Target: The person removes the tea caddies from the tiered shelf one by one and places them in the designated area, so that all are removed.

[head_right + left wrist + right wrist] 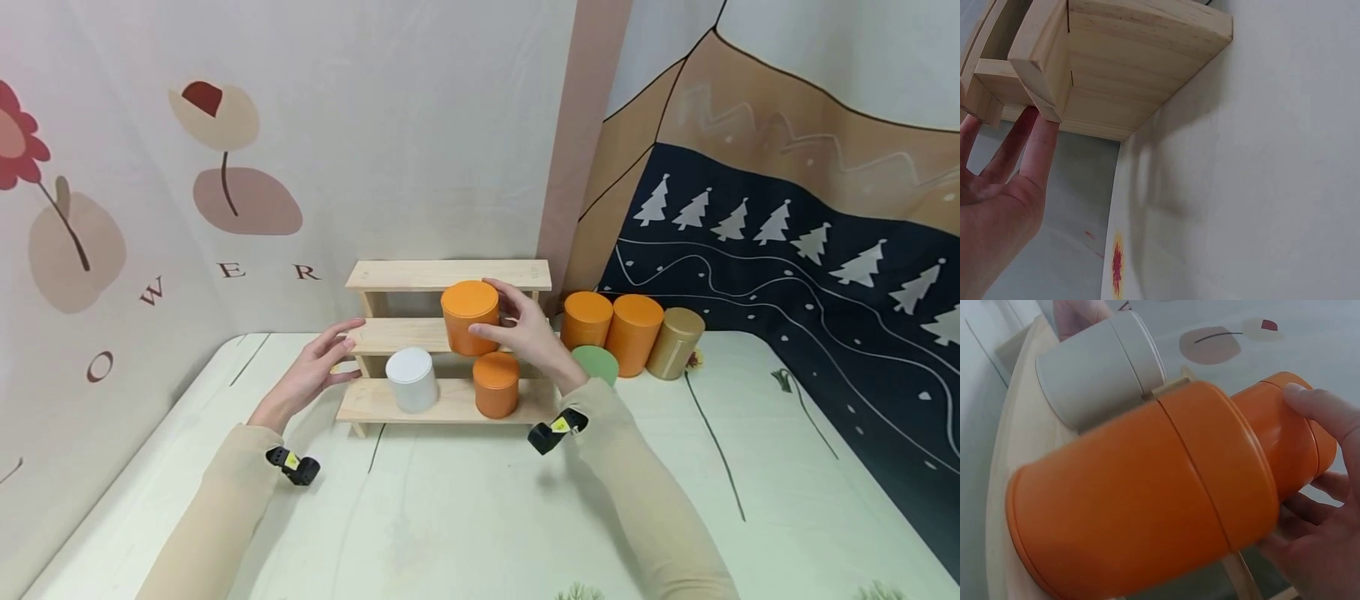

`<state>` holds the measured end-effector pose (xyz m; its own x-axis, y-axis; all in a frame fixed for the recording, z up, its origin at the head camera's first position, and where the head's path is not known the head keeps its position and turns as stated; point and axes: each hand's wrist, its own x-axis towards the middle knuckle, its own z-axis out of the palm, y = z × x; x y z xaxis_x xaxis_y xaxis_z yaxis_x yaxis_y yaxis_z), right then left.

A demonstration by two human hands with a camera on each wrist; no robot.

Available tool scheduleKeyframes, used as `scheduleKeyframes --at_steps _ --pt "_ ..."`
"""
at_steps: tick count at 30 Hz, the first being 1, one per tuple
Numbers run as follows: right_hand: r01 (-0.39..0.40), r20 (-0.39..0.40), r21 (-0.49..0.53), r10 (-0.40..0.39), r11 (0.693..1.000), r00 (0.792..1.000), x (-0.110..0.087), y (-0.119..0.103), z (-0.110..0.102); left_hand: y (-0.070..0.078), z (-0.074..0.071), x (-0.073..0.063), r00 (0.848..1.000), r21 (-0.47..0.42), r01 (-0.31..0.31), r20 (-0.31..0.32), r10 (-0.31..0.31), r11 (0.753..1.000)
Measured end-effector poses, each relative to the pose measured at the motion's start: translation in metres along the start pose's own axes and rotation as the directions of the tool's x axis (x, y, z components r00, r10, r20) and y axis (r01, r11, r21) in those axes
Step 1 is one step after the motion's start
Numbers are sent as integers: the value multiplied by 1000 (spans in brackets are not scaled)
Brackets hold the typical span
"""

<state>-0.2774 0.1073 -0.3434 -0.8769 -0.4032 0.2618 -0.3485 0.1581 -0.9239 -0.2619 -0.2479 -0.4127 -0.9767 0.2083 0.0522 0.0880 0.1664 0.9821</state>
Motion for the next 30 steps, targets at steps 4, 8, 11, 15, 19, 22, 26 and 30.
scheduleKeyframes --at_steps 4,8,11,15,19,22,26,30 --pt "18 -21 18 -17 1000 1000 -1 0 -8 1 1 0 1000 -6 6 -1 -6 1000" --pt "22 -39 50 -20 998 999 -3 0 -13 1 1 -1 1000 -19 17 1 -17 1000" --pt "24 -51 39 -22 999 998 -6 -1 -17 0 1 -1 1000 -26 18 3 -18 999" --pt "25 -63 13 -24 1000 998 -10 -2 -24 1 1 -1 1000 -27 16 3 -16 999" --pt "18 -82 -8 -19 1000 996 -15 -3 -32 1 1 0 1000 -29 21 4 -21 999" --pt "6 -94 -18 -7 1000 996 -19 -2 -37 1 2 0 999 -32 33 5 -33 999" --pt "5 -118 -31 -9 1000 993 -24 -3 -45 3 2 -1 999 -45 35 -3 -35 998" --pt "-3 -150 -58 -6 998 989 -29 -4 -52 3 3 -1 1000 -42 28 -8 -28 999"
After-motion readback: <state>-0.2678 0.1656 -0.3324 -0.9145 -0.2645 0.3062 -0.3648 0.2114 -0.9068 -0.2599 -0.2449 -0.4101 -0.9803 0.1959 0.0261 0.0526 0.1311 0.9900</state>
